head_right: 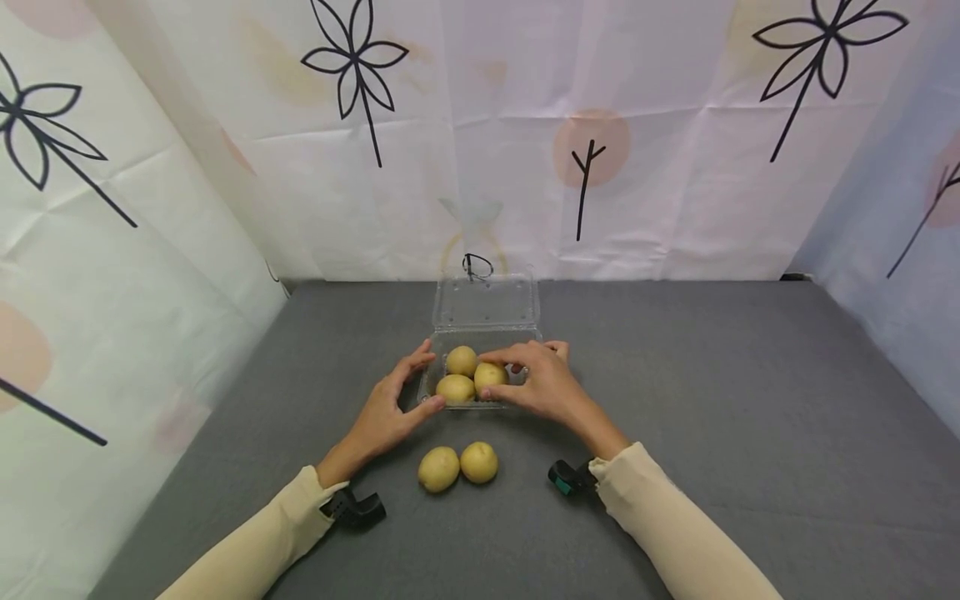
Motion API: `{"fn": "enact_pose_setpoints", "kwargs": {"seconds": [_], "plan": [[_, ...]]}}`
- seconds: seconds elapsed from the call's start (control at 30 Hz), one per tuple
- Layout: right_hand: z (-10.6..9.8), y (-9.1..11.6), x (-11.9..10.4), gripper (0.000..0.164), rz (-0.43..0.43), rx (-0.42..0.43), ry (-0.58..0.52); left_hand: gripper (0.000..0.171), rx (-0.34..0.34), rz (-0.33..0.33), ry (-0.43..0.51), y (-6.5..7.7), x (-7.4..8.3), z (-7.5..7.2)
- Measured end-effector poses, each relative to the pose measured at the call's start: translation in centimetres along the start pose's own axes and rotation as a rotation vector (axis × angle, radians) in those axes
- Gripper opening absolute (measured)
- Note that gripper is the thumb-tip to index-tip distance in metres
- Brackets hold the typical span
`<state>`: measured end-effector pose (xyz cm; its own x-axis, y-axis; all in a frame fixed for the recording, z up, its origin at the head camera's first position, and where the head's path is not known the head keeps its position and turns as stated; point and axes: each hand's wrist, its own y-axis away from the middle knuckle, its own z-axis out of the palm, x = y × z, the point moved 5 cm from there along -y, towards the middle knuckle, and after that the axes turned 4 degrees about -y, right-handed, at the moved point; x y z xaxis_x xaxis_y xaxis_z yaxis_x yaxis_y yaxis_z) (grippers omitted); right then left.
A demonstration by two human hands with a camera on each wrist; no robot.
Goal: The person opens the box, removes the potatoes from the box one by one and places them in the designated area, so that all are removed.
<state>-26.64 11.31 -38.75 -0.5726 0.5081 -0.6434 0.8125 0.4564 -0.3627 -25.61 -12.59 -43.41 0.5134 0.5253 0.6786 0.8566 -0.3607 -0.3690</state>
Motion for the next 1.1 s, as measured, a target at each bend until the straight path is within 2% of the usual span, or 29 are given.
{"fn": "enact_pose_setpoints", "kwargs": {"seconds": [0.43,0.67,1.0,1.1], "plan": [[-0.6,0.6,-0.6,0.051,-0.019,0.038,-0.032,0.067,0.002,-0.001,-0.012,0.0,0.2,-0.1],[-1.2,0.9,-0.8,0.05,-0.022,0.055,-0.085,0.066,0.008,0.008,-0.005,0.0,0.2,0.0],[-2.0,1.5,-0.8,0.046,-0.106,0.055,-0.13,0.066,0.013,0.006,-0.015,0.0,0.1,0.0],[-2.3,1.7,-0.8,0.046,-0.105,0.059,-0.137,0.066,0.016,0.005,-0.02,0.0,0.1,0.0]]}}
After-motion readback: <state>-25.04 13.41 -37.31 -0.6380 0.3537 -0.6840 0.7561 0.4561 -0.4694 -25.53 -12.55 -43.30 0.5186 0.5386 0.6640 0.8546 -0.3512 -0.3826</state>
